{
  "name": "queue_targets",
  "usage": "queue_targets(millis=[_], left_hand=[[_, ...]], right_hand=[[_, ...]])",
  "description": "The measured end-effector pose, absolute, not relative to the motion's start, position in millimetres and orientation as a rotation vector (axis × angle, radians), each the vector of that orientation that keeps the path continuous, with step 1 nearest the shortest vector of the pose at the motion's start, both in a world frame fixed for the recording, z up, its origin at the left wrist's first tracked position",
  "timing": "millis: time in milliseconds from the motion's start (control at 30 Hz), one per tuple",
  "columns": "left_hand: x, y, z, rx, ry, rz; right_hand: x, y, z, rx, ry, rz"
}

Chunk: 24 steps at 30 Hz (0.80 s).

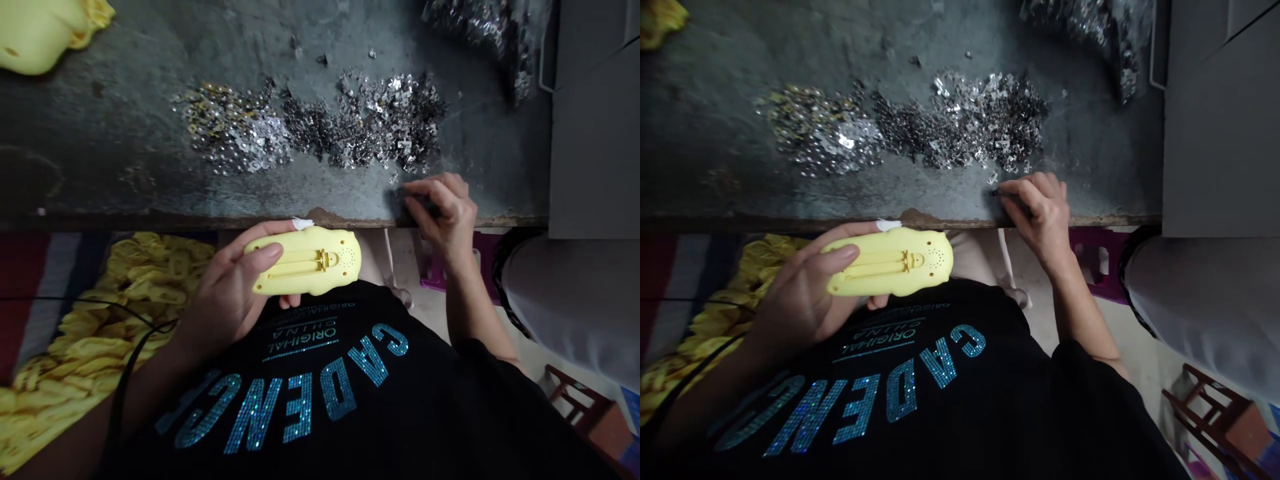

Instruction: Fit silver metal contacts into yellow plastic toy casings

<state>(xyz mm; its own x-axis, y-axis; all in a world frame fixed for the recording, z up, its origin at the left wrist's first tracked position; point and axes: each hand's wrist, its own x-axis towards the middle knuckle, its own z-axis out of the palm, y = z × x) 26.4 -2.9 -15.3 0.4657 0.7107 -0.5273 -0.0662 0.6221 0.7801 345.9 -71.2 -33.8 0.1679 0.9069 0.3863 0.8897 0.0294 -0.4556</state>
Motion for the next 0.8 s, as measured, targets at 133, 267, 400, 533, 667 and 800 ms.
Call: queue_targets(millis=[133, 267, 400, 533, 667, 800], left_hand=[[25.7, -3.8, -14.2, 0.769, 1.000, 0.552], [22.9, -3.8, -14.2, 0.759, 1.006, 0.561], [22.3, -2.9, -15.8, 0.780, 0.972, 0.560], [23.6, -2.2, -14.9, 0.787, 0.984, 0.552], [25.1, -1.2, -12.4, 0.771, 1.012, 0.529], [26.8, -0.2, -12.7, 0.763, 1.027, 0.538]], right_hand=[[343.4, -60.5, -35.2, -1.897, -1.823, 0.061], [349.9, -65.1, -37.5, -1.904, -1.814, 0.007], [357.1, -75.0, -38.0, -1.884, -1.798, -0.047], [363.2, -81.7, -36.7, -1.928, -1.742, -0.060], [365.9, -86.5, -34.0, -1.922, -1.644, -0.036], [362.4, -84.6, -34.7, -1.923, -1.584, -0.003]])
